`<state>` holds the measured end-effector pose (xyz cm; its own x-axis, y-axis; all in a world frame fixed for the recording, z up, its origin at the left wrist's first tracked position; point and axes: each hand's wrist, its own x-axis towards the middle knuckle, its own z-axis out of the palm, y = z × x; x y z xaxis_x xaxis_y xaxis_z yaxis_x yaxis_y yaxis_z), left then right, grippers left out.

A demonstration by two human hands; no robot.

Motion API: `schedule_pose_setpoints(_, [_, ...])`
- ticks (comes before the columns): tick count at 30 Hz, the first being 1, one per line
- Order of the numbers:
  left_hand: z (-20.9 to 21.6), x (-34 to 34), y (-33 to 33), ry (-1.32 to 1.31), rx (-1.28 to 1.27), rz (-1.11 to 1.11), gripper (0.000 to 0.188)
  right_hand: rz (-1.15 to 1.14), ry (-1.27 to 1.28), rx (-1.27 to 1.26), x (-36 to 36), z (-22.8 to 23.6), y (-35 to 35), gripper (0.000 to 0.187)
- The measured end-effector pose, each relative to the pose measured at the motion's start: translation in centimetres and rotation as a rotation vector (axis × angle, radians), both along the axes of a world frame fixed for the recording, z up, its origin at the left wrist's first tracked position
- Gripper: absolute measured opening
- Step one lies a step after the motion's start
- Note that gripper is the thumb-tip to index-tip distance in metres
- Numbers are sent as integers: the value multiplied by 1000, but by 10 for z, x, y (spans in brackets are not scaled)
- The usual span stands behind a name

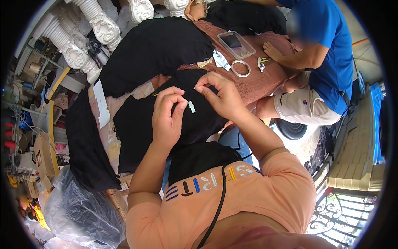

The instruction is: The person aligns a white paper stencil over a black fabric piece, applies small adhesive strips to the fabric using a tool, and then threads a needle with black thread.

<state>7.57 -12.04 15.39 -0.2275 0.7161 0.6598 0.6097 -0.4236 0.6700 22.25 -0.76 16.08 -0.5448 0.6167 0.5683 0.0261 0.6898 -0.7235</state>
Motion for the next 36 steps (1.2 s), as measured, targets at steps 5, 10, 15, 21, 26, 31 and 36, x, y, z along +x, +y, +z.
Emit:
schedule_pose_setpoints(5, [15,-6,-22,314,-342,-482,15,-150,14,37,8,-12,18,7])
schedule_pose_setpoints(10, [97,-21,-29,590,-255,-290,84,-182,-25,-5,19,-7,16,8])
schedule_pose_setpoints(15, [164,-5,-26,509,387,-220,96,-171,9,27,22,-4,12,7])
schedule_pose_setpoints(21, [163,-6,-12,653,468,-253,89,-136,5,54,31,-1,15,6])
schedule_pose_setpoints(26, [165,-4,-18,693,513,-253,83,-112,52,122,36,-9,23,4])
schedule_pose_setpoints(31, [173,-8,-17,708,504,-227,77,-132,-25,71,28,4,15,5])
schedule_pose_setpoints(36, [172,-6,-19,730,531,-249,71,-117,-9,109,31,0,10,7])
